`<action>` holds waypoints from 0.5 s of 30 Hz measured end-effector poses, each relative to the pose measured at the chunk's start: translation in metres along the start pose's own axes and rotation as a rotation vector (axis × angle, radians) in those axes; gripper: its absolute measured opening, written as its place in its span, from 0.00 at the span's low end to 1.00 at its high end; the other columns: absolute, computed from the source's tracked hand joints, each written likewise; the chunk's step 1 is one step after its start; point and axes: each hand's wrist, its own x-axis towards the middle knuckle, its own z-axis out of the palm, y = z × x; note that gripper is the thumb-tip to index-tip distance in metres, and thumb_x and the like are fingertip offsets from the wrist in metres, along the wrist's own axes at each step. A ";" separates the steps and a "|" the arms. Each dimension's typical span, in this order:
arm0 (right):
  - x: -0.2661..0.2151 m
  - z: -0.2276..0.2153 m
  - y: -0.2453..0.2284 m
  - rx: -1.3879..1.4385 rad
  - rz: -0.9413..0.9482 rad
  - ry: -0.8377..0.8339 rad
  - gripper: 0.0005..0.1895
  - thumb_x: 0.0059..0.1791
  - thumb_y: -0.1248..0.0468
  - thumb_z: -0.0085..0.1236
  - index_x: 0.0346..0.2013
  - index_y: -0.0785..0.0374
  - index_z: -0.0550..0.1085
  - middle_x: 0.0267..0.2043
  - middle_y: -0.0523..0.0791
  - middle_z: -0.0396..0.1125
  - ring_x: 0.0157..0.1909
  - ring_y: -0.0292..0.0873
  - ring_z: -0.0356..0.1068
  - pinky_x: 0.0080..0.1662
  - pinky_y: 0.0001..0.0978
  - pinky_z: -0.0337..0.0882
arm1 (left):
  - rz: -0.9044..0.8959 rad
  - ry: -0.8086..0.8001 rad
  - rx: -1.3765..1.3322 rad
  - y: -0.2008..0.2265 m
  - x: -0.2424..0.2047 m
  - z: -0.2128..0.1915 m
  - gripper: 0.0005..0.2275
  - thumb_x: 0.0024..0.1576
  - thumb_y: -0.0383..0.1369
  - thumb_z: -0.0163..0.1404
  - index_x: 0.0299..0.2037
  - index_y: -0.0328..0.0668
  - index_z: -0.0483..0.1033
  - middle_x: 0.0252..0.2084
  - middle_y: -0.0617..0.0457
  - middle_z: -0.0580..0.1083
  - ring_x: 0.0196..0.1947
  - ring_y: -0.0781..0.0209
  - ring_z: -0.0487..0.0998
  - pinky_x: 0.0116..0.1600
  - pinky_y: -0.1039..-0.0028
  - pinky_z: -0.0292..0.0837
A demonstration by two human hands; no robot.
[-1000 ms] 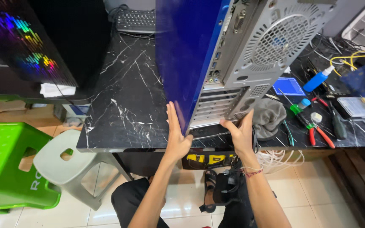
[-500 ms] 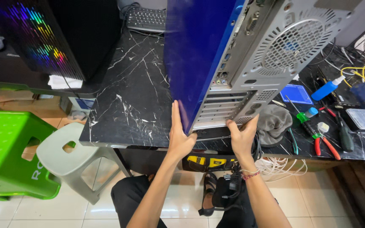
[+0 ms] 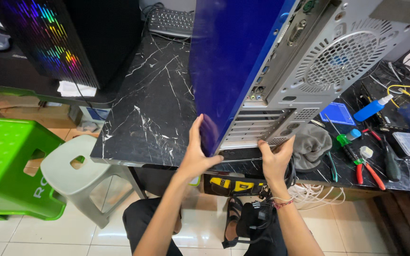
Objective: The person wipes a power supply unit with a cloth, then installs it into a computer case. They attach the side panel to the case and proceed to connect various internal cables to the motherboard.
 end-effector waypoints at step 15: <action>0.050 0.002 0.074 0.083 -0.040 0.286 0.27 0.69 0.61 0.28 0.75 0.73 0.67 0.75 0.61 0.61 0.80 0.54 0.55 0.82 0.52 0.44 | -0.107 0.260 -0.276 -0.024 0.136 0.007 0.48 0.64 0.68 0.44 0.86 0.42 0.48 0.87 0.31 0.46 0.87 0.32 0.40 0.87 0.43 0.32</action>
